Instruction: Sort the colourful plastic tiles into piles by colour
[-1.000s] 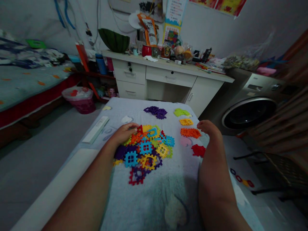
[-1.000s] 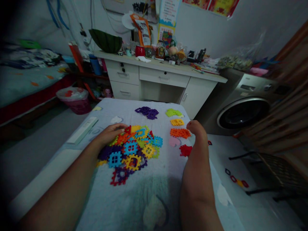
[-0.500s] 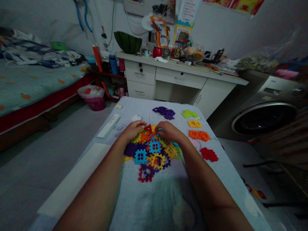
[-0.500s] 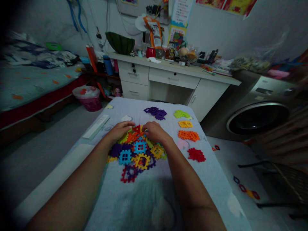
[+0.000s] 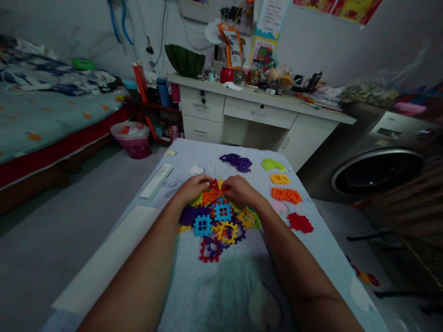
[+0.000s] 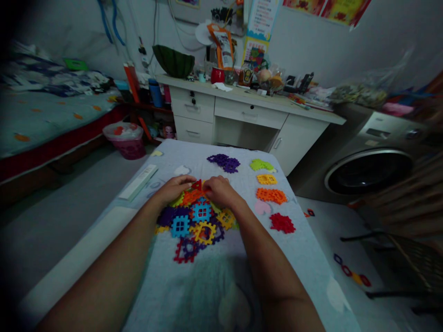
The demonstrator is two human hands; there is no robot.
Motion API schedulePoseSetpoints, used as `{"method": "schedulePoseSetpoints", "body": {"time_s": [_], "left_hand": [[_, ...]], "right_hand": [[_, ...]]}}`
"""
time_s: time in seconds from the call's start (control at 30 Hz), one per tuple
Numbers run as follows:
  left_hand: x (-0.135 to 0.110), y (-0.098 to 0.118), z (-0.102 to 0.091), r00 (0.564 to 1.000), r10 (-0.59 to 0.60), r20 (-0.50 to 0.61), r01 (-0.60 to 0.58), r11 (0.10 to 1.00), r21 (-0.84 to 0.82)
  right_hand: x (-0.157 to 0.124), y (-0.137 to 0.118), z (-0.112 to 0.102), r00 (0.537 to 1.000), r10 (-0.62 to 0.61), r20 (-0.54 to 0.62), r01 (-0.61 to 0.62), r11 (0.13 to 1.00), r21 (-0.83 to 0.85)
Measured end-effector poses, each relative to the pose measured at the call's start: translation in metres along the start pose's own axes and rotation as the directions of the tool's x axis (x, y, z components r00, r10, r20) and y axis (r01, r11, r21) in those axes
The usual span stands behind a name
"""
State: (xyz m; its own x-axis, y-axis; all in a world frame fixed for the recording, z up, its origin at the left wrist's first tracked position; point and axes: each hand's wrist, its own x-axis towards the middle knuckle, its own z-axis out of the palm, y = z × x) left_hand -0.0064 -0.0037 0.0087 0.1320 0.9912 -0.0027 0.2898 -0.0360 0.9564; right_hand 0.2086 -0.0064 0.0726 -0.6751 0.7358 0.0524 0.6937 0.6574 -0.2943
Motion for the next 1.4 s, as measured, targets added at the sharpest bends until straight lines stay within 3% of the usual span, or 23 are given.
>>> {"method": "schedulePoseSetpoints", "body": {"time_s": [0.17, 0.33, 0.43, 0.5, 0.6, 0.73, 0.93, 1.07, 1.2, 1.4], "left_hand": [[0.001, 0.001, 0.000, 1.000, 0.006, 0.024, -0.007, 0.999, 0.041], [0.002, -0.005, -0.001, 0.999, 0.011, 0.034, -0.014, 0.997, 0.070], [0.003, -0.009, -0.002, 1.000, 0.010, 0.022, -0.011, 0.997, 0.075], [0.004, -0.012, -0.002, 1.000, 0.007, 0.015, -0.008, 0.998, 0.060], [0.006, -0.015, -0.001, 1.000, 0.003, 0.011, -0.003, 0.999, 0.036], [0.008, -0.020, -0.001, 1.000, -0.006, -0.025, 0.006, 1.000, -0.007], [0.004, -0.019, 0.000, 0.983, 0.006, -0.185, -0.001, 1.000, 0.024], [-0.002, -0.011, -0.002, 0.967, 0.007, -0.253, -0.028, 0.997, -0.078], [-0.005, -0.008, -0.003, 0.962, -0.023, -0.274, -0.024, 0.986, -0.167], [0.000, -0.012, 0.003, 0.971, -0.032, -0.238, -0.002, 0.990, -0.143]], "right_hand": [[-0.013, 0.017, -0.029, 0.997, -0.058, -0.051, 0.065, 0.989, 0.133], [-0.046, 0.049, -0.059, 0.984, 0.124, -0.131, -0.096, 0.975, 0.203], [-0.079, 0.079, -0.072, 0.932, 0.306, -0.196, -0.255, 0.935, 0.248], [-0.103, 0.099, -0.076, 0.848, 0.454, -0.274, -0.397, 0.886, 0.239], [-0.135, 0.124, -0.071, 0.741, 0.585, -0.329, -0.543, 0.811, 0.218], [-0.160, 0.139, -0.053, 0.675, 0.657, -0.334, -0.627, 0.750, 0.210], [-0.165, 0.140, -0.039, 0.679, 0.678, -0.281, -0.663, 0.731, 0.163], [-0.160, 0.133, -0.037, 0.682, 0.685, -0.257, -0.698, 0.714, 0.053], [-0.153, 0.126, -0.034, 0.642, 0.724, -0.252, -0.757, 0.651, -0.056], [-0.147, 0.121, -0.030, 0.613, 0.750, -0.248, -0.789, 0.597, -0.144]]}}
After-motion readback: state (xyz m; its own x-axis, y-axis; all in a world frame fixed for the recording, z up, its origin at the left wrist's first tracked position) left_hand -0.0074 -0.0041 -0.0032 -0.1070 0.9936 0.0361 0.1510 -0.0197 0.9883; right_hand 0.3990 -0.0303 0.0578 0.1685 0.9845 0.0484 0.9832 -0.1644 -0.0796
